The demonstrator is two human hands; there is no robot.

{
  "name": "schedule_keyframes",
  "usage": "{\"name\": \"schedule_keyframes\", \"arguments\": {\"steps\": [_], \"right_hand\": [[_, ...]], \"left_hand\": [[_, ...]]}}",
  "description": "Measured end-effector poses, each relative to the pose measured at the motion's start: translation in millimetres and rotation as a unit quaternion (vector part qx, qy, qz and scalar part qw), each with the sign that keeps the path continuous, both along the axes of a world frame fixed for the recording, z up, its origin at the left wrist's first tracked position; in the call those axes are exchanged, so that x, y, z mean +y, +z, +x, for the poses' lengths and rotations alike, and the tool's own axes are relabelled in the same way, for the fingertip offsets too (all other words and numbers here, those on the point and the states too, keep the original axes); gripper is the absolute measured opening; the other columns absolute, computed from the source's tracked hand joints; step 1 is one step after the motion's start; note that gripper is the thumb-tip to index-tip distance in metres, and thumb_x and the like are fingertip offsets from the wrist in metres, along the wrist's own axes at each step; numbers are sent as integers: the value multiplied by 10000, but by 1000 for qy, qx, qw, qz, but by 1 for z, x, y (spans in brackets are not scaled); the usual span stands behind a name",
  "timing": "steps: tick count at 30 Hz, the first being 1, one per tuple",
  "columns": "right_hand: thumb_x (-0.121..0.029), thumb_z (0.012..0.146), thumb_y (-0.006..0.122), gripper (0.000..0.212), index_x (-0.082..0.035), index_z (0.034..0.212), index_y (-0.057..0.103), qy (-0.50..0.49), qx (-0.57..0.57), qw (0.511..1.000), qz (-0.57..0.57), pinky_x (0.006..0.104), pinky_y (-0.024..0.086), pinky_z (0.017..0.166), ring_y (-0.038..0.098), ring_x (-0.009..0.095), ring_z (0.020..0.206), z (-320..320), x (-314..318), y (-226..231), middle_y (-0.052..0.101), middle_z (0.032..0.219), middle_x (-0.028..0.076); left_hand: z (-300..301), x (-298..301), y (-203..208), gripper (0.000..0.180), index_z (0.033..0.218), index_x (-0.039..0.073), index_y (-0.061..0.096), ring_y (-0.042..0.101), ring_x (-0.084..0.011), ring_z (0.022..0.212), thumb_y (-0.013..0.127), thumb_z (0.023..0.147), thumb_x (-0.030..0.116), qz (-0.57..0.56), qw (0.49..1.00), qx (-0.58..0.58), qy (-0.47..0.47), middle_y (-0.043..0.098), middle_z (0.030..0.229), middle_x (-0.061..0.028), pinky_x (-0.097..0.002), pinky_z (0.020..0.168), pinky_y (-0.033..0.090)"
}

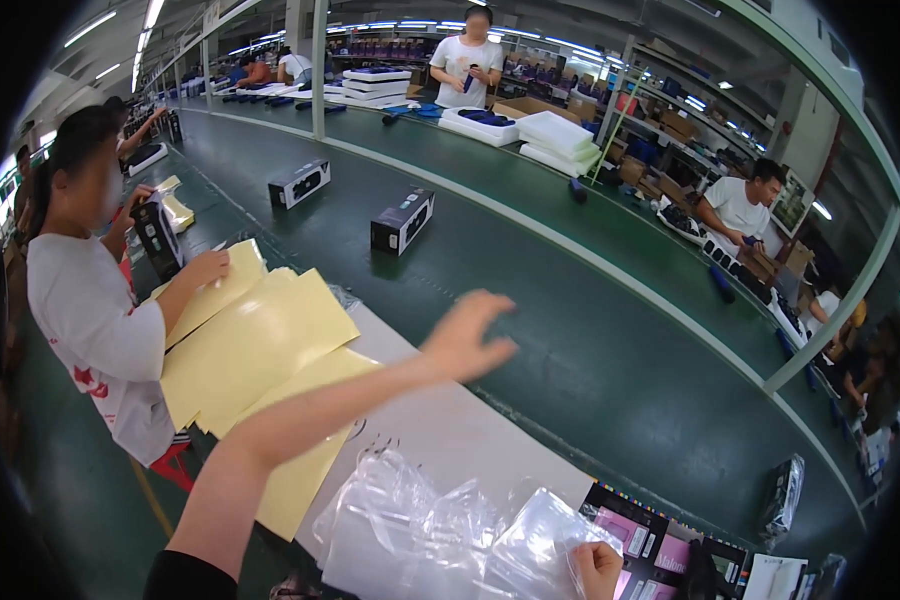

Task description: The person places packaged electronic devices into plastic bags by hand.

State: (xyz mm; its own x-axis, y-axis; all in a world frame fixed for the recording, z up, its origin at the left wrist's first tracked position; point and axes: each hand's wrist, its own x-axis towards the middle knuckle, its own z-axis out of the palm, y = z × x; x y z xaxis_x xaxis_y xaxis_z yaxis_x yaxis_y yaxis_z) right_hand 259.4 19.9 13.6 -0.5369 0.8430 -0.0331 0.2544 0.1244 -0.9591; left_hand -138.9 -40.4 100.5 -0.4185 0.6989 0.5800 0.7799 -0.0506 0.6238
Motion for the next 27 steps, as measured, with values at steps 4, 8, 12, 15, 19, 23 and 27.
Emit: {"name": "schedule_keyframes", "arguments": {"steps": [4,8,12,15,19,23,27], "right_hand": [[-139,847,555,160,-24,736,570,10,-59,997,-41,203,339,494,432,58,562,-10,-15,29,502,629,-29],[-136,858,541,174,-21,729,561,-6,-101,991,-83,201,343,495,426,47,562,-13,-10,29,494,620,-42],[-126,871,527,169,-21,743,562,5,-99,990,-98,200,375,521,451,46,583,-18,-4,33,519,650,-36],[-141,877,525,172,-26,756,566,-13,-97,990,-99,197,372,506,452,45,568,-16,-2,30,516,635,-41],[-96,863,539,125,-8,786,585,-12,-76,992,-97,183,354,479,450,43,543,-14,-4,33,513,627,-32],[-56,795,564,144,-5,660,567,-48,-80,993,-69,185,351,454,468,39,521,-13,-5,24,527,587,-22],[-102,813,584,144,11,725,601,-46,-49,994,-89,193,347,456,449,43,503,-6,-10,19,532,574,-12]], "left_hand": [[-160,12,-36,554,1117,17,464,465,-350,1031,664,659,256,-2,949,65,307,485,1101,-206,-405,892,383],[-245,26,-65,743,1219,33,381,438,-398,1052,721,621,313,-64,912,20,404,426,1140,-260,-428,910,370],[-284,41,-80,975,1336,55,205,346,-419,1172,741,611,428,-101,885,9,454,301,1286,-292,-424,946,351],[-290,44,-83,790,1250,74,375,506,-385,950,724,599,355,-89,888,11,452,447,1087,-217,-413,813,437],[-223,62,-74,639,1155,97,483,518,-375,892,676,590,324,-69,894,13,443,459,1024,-194,-422,767,447],[-125,62,-72,672,1188,109,448,498,-370,904,679,599,336,-86,941,27,327,446,1031,-188,-429,756,442],[-17,76,-58,741,1229,75,388,442,-371,983,685,633,400,-101,961,3,256,411,1101,-203,-437,801,418]]}}
